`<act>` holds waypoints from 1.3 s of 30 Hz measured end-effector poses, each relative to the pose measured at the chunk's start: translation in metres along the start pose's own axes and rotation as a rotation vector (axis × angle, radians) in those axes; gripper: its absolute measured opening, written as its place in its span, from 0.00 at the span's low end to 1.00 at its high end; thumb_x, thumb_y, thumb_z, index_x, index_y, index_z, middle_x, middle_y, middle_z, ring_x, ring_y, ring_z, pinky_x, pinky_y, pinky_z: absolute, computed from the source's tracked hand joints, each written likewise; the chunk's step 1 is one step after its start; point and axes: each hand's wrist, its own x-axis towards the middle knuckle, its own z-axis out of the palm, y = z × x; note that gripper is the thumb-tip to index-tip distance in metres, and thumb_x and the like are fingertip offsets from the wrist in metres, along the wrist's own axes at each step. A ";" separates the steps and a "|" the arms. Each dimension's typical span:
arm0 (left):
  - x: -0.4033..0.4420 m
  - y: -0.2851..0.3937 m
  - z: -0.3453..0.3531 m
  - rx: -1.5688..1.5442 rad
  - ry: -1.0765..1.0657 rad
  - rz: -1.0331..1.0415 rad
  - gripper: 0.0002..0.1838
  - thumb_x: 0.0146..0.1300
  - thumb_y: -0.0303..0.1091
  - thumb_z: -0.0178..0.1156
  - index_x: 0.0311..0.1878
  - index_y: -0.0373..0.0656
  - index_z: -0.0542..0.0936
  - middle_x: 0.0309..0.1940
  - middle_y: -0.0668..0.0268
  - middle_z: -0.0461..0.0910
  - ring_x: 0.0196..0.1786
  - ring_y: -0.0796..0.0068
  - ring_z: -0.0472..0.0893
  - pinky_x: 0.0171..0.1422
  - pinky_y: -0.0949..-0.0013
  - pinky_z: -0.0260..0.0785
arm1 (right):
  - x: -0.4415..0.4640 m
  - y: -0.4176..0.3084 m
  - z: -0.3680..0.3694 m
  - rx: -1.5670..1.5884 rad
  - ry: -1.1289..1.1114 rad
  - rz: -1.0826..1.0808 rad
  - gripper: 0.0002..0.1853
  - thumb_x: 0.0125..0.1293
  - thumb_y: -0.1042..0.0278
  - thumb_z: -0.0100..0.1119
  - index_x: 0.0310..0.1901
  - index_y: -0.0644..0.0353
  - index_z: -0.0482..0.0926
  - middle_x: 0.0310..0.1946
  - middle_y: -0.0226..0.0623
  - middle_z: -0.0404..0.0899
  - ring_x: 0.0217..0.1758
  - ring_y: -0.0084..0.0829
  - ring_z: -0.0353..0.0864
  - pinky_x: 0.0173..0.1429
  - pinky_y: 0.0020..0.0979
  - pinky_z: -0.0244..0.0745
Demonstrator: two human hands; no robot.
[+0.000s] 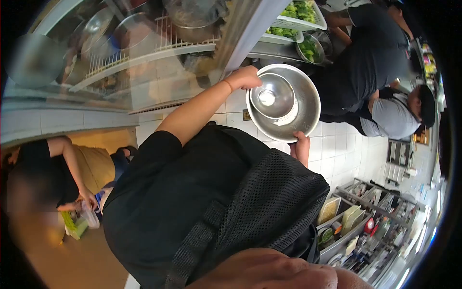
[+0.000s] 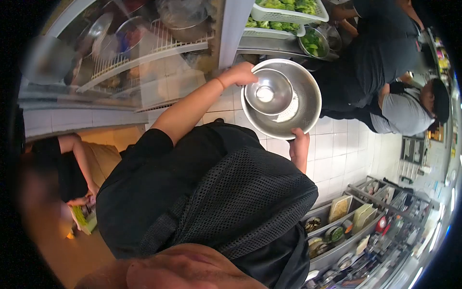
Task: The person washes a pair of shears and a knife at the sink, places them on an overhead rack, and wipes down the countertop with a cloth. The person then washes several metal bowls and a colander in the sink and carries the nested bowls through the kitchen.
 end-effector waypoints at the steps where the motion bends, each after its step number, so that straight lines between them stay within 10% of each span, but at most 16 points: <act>1: -0.006 -0.004 0.003 -0.195 -0.063 -0.116 0.12 0.48 0.31 0.56 0.35 0.38 0.80 0.20 0.55 0.77 0.21 0.62 0.76 0.24 0.61 0.66 | 0.005 -0.001 -0.003 -0.028 -0.024 0.000 0.24 0.55 0.74 0.46 0.54 0.75 0.62 0.45 0.48 0.71 0.45 0.39 0.75 0.49 0.40 0.75; 3: -0.016 -0.016 0.015 -0.481 -0.077 -0.193 0.12 0.48 0.32 0.56 0.36 0.38 0.81 0.17 0.66 0.73 0.13 0.79 0.67 0.15 0.71 0.57 | 0.019 -0.001 -0.011 -0.090 -0.080 -0.004 0.22 0.57 0.72 0.46 0.53 0.74 0.63 0.45 0.46 0.72 0.44 0.37 0.76 0.47 0.37 0.76; 8: -0.042 -0.032 0.034 -0.486 0.088 -0.294 0.13 0.47 0.31 0.57 0.34 0.34 0.81 0.17 0.63 0.75 0.14 0.75 0.70 0.16 0.67 0.59 | 0.053 0.003 -0.020 -0.254 -0.208 0.089 0.23 0.58 0.70 0.52 0.55 0.71 0.66 0.46 0.46 0.74 0.49 0.36 0.75 0.50 0.34 0.73; 15: -0.083 -0.030 0.068 -0.461 0.325 -0.411 0.15 0.46 0.33 0.57 0.35 0.33 0.81 0.22 0.56 0.80 0.22 0.68 0.78 0.25 0.64 0.68 | 0.078 0.010 -0.034 -0.710 -0.248 -0.426 0.30 0.55 0.73 0.57 0.60 0.68 0.62 0.52 0.49 0.72 0.53 0.39 0.74 0.59 0.34 0.65; 18: -0.082 -0.050 0.104 -0.337 0.503 -0.417 0.16 0.46 0.35 0.58 0.36 0.34 0.82 0.25 0.55 0.81 0.25 0.66 0.81 0.30 0.63 0.72 | 0.054 -0.012 -0.028 -1.109 -0.066 -1.108 0.28 0.51 0.70 0.58 0.56 0.64 0.68 0.48 0.51 0.74 0.51 0.50 0.72 0.59 0.42 0.63; 25: -0.079 -0.024 0.154 -0.272 0.648 -0.517 0.14 0.44 0.37 0.57 0.26 0.35 0.82 0.26 0.46 0.80 0.33 0.51 0.82 0.37 0.56 0.73 | -0.004 0.032 0.029 -0.829 -1.141 -0.649 0.10 0.58 0.74 0.58 0.42 0.65 0.78 0.33 0.39 0.82 0.33 0.27 0.80 0.38 0.28 0.75; 34: -0.112 -0.027 0.154 -0.273 0.685 -0.627 0.16 0.45 0.38 0.56 0.26 0.32 0.81 0.26 0.42 0.79 0.34 0.49 0.82 0.36 0.55 0.73 | -0.035 0.064 0.047 -0.855 -0.974 -0.909 0.08 0.53 0.69 0.62 0.33 0.62 0.77 0.24 0.40 0.81 0.27 0.34 0.82 0.35 0.32 0.75; 39: -0.126 -0.022 0.150 -0.528 0.653 -0.676 0.15 0.45 0.37 0.56 0.26 0.33 0.81 0.27 0.43 0.79 0.33 0.49 0.82 0.36 0.55 0.72 | -0.055 0.068 0.051 -0.648 -0.993 -0.685 0.14 0.52 0.76 0.61 0.41 0.64 0.71 0.27 0.36 0.78 0.28 0.28 0.79 0.35 0.28 0.74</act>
